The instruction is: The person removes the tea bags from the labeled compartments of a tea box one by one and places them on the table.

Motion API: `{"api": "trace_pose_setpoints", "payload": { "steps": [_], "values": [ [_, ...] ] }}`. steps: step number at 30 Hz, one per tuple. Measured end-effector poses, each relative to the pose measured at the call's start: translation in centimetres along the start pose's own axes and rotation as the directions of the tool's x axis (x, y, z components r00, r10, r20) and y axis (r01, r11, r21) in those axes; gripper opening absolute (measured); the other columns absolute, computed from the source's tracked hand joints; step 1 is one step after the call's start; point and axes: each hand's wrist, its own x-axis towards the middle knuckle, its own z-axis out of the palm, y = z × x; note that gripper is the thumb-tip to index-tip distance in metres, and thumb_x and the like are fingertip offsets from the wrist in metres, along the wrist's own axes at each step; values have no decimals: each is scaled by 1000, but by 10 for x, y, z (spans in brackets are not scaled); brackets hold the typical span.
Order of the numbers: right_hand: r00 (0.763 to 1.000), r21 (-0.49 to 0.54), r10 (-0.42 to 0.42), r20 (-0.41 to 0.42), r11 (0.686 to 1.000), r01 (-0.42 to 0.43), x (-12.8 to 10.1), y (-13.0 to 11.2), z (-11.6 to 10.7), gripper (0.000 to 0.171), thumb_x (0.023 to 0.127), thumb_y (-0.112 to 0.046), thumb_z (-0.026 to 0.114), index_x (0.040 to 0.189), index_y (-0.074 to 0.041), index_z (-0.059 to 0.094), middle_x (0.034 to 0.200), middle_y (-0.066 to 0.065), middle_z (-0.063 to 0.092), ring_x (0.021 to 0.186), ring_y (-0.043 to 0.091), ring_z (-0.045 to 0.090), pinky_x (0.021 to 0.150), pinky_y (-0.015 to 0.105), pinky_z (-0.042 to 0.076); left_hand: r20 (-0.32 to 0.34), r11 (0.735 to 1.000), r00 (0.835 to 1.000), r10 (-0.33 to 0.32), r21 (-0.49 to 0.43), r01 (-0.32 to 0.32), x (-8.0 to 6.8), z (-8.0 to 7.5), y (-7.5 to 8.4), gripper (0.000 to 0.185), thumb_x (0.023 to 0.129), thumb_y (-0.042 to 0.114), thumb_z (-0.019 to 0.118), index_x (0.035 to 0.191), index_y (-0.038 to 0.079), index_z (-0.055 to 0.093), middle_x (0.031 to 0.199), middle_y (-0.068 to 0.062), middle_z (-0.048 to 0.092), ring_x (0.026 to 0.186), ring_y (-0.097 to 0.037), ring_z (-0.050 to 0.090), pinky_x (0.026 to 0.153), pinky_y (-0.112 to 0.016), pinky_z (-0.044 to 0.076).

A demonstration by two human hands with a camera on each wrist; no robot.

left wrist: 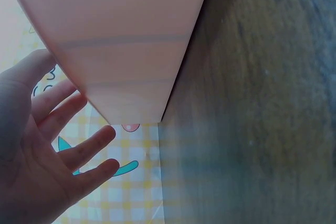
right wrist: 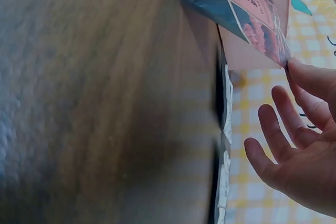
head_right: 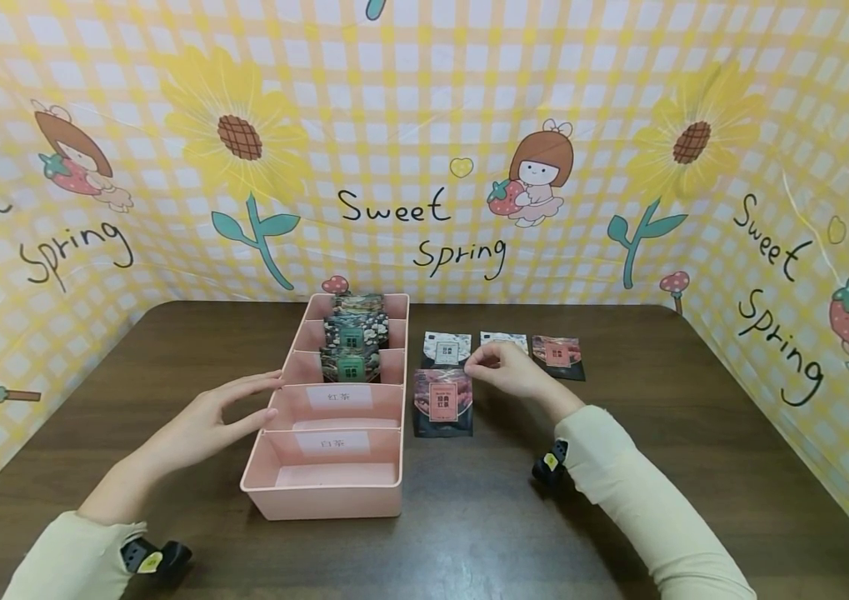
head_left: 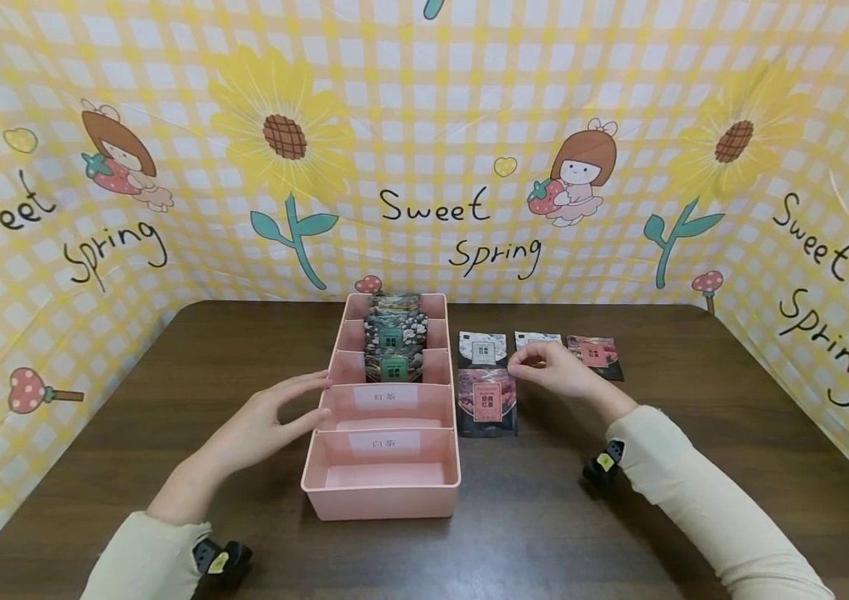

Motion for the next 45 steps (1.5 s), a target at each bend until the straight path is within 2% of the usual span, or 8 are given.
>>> {"api": "trace_pose_setpoints", "payload": {
  "steps": [7,15,20,27,32,38,45],
  "values": [
    [999,-28,10,-41,1000,-11,5,7,5,14,90,-14,61,92,-2,68,95,13,67,92,20,61,83,33,49,-1,1000,1000,-6,-1,6,0,0,0,44,90,27,63,129,9,55,138,-14,52,127,-35,47,101,-55,40],
    [997,-83,40,-69,996,-45,11,6,8,13,87,-12,64,88,-1,69,90,14,68,80,13,56,74,26,46,7,1000,1000,-16,-7,16,-1,1,0,46,90,28,62,131,10,54,138,-13,51,128,-35,46,102,-56,39],
    [995,-116,69,-78,990,-78,14,6,11,13,87,-12,64,87,0,70,91,14,69,79,13,57,72,25,46,7,1000,1000,-17,-5,17,-1,1,-1,45,90,27,62,131,10,53,138,-13,51,128,-35,46,102,-56,39],
    [991,-128,110,-76,985,-119,17,8,14,14,85,-11,65,85,2,71,85,14,68,69,10,51,62,23,43,1,1000,1000,-9,-1,9,-1,2,-2,45,90,27,62,130,10,54,137,-13,52,128,-35,47,102,-55,39],
    [993,-141,92,-79,985,-102,19,8,17,13,83,-9,67,81,3,71,80,14,69,64,7,49,59,21,42,1,1000,1000,-10,-2,10,-1,2,-2,45,90,27,62,131,10,54,138,-13,52,128,-35,47,102,-55,39],
    [994,-177,82,-76,980,-95,22,10,18,13,83,-9,67,79,2,72,80,14,70,67,7,52,60,21,43,-2,1000,1000,-12,-2,12,-1,2,-2,45,90,28,62,131,10,54,138,-12,52,128,-34,47,102,-55,39],
    [989,-194,128,-76,971,-141,23,8,16,14,84,-11,66,83,1,72,86,15,70,71,12,53,62,22,42,-5,1000,1000,-12,4,12,0,2,-3,45,89,29,62,130,11,54,138,-12,52,128,-34,47,102,-55,39]
  ]
}}
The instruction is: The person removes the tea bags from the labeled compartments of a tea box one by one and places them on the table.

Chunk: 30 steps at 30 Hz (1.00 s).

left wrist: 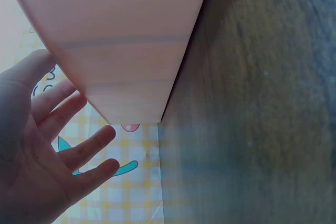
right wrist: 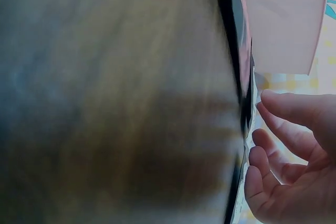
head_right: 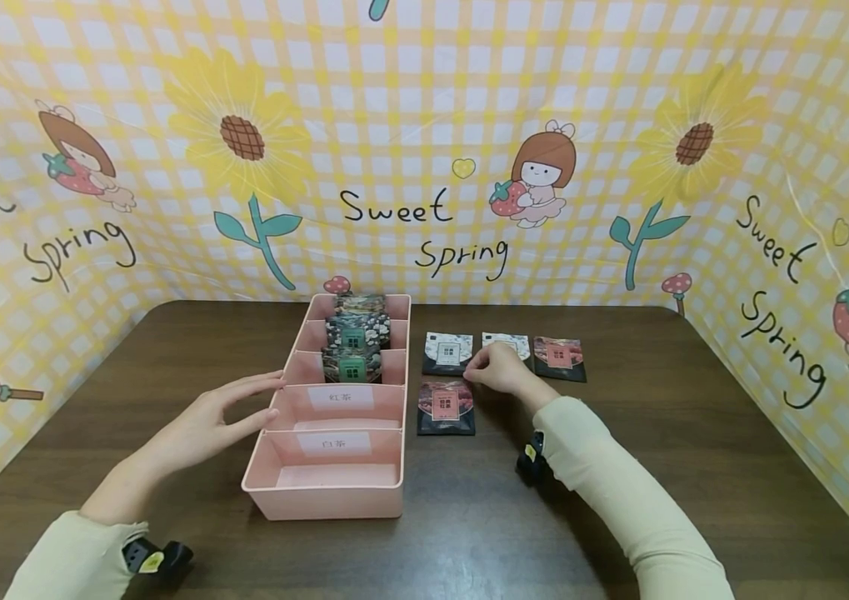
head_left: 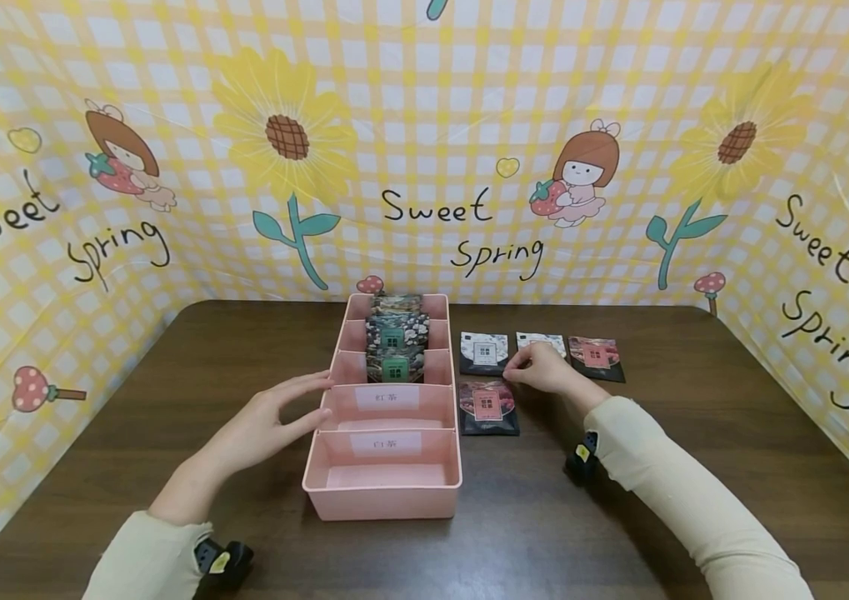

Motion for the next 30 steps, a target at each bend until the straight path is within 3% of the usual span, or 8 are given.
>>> {"api": "trace_pose_setpoints", "payload": {
  "steps": [14,22,30],
  "values": [
    [998,96,50,25,994,-52,-2,-13,-15,16,87,-16,64,94,-2,70,100,16,66,73,15,54,62,23,44,4,1000,1000,2,-1,-2,2,-1,1,45,89,27,63,130,10,54,138,-13,52,128,-35,47,102,-55,39],
    [1000,134,9,-13,991,-7,-8,-26,-28,18,88,-17,64,97,-2,68,106,17,66,92,27,62,68,26,50,11,1000,1000,-9,-4,9,2,-2,0,45,89,28,63,131,11,54,138,-13,51,129,-34,46,103,-55,39],
    [997,146,-71,-27,986,74,-14,-41,-32,18,88,-19,63,98,-4,68,102,14,67,93,23,61,74,27,50,14,1000,1000,-16,-4,16,0,-3,1,46,89,29,63,130,10,54,139,-14,50,129,-35,45,103,-56,38]
  ]
}}
